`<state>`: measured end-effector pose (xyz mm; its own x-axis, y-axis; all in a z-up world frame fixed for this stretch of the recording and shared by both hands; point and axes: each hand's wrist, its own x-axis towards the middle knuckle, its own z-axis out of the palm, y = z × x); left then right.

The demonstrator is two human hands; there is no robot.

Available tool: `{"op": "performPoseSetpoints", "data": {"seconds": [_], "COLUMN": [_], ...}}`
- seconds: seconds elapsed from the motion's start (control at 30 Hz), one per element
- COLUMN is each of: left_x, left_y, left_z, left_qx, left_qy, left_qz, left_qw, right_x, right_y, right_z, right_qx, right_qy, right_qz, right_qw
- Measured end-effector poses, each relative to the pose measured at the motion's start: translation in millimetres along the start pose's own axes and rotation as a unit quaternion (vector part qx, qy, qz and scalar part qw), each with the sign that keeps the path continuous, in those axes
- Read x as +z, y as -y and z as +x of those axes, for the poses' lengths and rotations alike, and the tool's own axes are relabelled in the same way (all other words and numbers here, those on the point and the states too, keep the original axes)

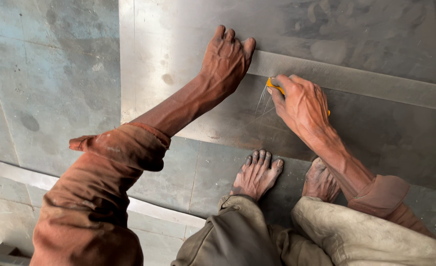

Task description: The person marks a large metal sheet using a framing square and a small orange tool by hand.

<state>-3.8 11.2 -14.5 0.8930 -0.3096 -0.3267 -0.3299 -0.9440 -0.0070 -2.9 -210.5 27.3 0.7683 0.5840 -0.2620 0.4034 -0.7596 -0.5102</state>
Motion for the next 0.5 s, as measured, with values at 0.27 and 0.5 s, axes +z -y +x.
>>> {"op": "performPoseSetpoints", "data": {"seconds": [0.27, 0.5], "left_x": [-4, -5], "left_y": [7, 0], "left_z": [0, 1], "left_qx": [0.002, 0.004], "left_qy": [-0.034, -0.004], "left_qz": [0.052, 0.024], "left_qw": [0.998, 1.000], "right_x": [12, 19], "right_y": [-10, -12], "right_z": [-20, 1], "right_qx": [-0.092, -0.104], "right_qy": [-0.061, -0.095], "right_qz": [0.153, 0.068], "right_qw": [0.982, 0.988]}}
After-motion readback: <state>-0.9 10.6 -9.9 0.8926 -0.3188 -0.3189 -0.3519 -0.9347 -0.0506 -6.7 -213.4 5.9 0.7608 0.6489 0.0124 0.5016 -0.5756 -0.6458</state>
